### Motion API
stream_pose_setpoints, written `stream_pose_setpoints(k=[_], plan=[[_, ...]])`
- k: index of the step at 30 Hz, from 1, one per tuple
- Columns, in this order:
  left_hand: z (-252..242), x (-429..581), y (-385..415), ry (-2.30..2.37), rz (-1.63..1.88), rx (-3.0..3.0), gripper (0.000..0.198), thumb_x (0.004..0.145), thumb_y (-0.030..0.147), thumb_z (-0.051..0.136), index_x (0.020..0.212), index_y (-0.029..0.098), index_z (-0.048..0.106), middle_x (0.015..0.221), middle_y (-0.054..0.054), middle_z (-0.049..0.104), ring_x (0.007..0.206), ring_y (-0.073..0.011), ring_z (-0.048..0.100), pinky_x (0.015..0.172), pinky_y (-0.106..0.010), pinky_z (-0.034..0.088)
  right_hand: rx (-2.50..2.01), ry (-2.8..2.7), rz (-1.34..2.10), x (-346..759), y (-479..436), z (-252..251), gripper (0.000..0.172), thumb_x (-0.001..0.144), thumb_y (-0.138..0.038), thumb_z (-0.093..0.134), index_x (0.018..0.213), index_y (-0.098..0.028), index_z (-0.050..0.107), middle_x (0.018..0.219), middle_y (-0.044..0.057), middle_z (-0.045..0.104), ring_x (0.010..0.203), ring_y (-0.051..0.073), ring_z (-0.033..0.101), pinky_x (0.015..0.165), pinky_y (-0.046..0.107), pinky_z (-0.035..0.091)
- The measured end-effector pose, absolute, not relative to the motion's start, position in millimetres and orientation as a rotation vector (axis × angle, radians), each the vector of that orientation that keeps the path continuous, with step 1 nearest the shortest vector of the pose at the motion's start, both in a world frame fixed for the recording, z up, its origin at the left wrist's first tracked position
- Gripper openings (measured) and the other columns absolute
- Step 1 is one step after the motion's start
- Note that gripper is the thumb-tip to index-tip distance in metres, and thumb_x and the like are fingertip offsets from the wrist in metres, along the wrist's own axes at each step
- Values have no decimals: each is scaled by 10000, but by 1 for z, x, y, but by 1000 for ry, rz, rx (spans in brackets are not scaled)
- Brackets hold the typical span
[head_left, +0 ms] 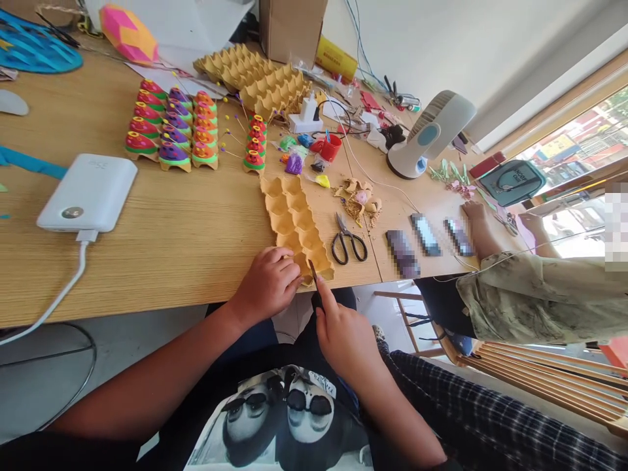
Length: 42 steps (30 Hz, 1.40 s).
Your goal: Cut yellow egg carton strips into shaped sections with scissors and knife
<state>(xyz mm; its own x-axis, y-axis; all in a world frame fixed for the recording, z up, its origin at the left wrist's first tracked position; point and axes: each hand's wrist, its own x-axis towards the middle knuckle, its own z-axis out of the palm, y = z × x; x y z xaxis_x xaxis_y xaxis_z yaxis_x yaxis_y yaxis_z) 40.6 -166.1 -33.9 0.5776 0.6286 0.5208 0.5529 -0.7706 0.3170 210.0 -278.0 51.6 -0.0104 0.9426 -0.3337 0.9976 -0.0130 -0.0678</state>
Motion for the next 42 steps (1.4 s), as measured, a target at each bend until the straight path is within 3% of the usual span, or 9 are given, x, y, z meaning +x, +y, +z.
stream_pose_setpoints(k=[7, 19, 25, 34, 42], plan=[[-35, 41, -167, 1048, 928, 2696, 215, 1014, 288, 604, 818, 201, 629, 929, -101, 724, 1157, -320, 629, 1012, -496, 510, 2064, 2050, -412, 210, -279, 48, 635, 1088, -244, 398, 1705, -200, 258, 1017, 94, 806, 855, 228, 779, 665, 263, 506], [-35, 40, -167, 1022, 938, 2656, 239, 1036, 280, 544, 823, 199, 618, 915, -97, 715, 1167, -329, 616, 1014, -526, 507, 1887, 1949, -224, 186, -261, 81, 694, 1053, -196, 451, 1707, -138, 226, 859, 108, 781, 769, 223, 786, 581, 259, 513], [-31, 39, -169, 1022, 910, 2672, 243, 1041, 245, 523, 818, 192, 605, 911, -105, 695, 1219, -333, 598, 1068, -523, 506, 1859, 1976, -221, 184, -254, 88, 661, 1054, -197, 443, 1693, -130, 282, 832, 109, 784, 715, 240, 777, 550, 286, 510], [-25, 38, -163, 982, 862, 2661, 198, 999, 239, 586, 809, 194, 613, 871, -84, 689, 1138, -326, 603, 1046, -547, 515, 1875, 2000, -308, 197, -256, 77, 650, 1059, -207, 464, 1685, -143, 301, 887, 107, 791, 753, 221, 784, 560, 261, 483], [-30, 40, -166, 960, 880, 2580, 186, 1029, 203, 553, 854, 194, 616, 888, -60, 652, 1187, -289, 572, 1192, -598, 423, 1783, 2058, -277, 206, -255, 74, 670, 1022, -193, 501, 1670, -127, 342, 840, 95, 771, 697, 211, 762, 553, 258, 505]])
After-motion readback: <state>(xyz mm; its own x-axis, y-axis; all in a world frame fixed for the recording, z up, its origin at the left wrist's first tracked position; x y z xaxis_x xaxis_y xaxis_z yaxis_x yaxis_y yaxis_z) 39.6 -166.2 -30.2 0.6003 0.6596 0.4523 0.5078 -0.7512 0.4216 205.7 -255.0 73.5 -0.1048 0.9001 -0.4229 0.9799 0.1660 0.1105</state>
